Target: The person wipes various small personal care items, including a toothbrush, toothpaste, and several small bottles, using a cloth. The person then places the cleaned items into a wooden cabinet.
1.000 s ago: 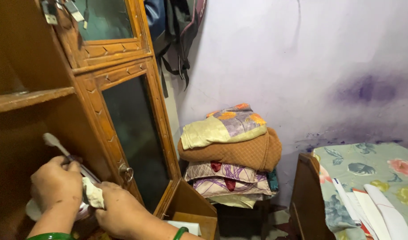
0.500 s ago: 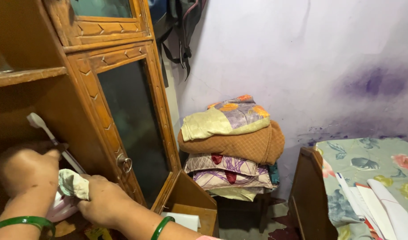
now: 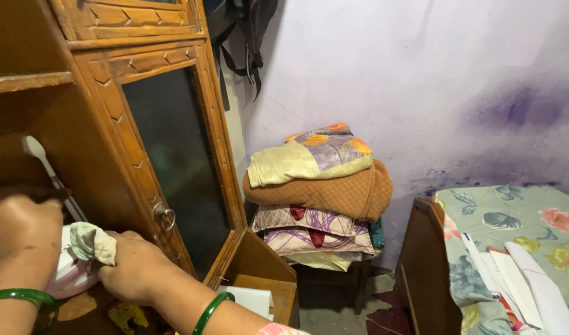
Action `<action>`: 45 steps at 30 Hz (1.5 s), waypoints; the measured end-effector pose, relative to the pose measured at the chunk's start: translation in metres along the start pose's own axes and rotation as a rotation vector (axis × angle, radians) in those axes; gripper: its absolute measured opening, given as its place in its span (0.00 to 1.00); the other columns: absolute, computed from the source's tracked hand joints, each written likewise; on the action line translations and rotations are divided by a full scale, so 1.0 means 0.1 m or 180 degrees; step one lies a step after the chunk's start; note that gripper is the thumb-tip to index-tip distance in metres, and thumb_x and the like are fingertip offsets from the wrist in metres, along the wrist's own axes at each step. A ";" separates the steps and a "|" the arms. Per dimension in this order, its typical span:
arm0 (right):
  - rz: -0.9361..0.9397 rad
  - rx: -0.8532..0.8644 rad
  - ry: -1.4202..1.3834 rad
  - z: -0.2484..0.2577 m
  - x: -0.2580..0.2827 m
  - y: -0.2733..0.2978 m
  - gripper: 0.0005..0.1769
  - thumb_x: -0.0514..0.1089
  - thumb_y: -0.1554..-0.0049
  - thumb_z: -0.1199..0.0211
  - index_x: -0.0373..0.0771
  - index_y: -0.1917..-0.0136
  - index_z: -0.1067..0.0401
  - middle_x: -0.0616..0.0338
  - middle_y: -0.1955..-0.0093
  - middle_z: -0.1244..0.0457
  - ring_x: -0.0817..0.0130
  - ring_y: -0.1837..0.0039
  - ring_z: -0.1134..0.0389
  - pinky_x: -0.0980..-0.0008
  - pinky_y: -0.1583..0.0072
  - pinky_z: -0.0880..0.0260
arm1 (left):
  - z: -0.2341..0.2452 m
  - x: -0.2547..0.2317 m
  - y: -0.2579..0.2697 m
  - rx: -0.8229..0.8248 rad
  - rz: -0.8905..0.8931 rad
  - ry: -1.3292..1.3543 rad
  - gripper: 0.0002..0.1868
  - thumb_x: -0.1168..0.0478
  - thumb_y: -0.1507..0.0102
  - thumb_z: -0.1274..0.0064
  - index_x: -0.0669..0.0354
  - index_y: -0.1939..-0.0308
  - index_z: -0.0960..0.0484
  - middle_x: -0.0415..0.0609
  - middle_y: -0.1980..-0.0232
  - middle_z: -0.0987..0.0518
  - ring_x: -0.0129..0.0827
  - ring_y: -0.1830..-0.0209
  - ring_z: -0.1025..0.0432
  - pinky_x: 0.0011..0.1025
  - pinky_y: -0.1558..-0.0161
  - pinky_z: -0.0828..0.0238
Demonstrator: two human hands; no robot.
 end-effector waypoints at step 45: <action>-0.0038 -0.0357 0.0385 0.29 0.35 -0.47 0.26 0.47 0.44 0.47 0.31 0.36 0.37 0.34 0.48 0.32 0.38 0.43 0.31 0.49 0.41 0.32 | 0.98 -0.42 0.80 0.0635 -0.0759 0.0314 0.20 0.58 0.39 0.44 0.56 0.43 0.18 0.62 0.47 0.18 0.59 0.44 0.26 0.50 0.42 0.32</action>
Point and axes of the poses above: each hand's wrist, its own y-axis away from the middle knuckle, its own z-axis out of the back of the hand, x = y × z, the point moved 1 cm from there along -y, towards the middle knuckle
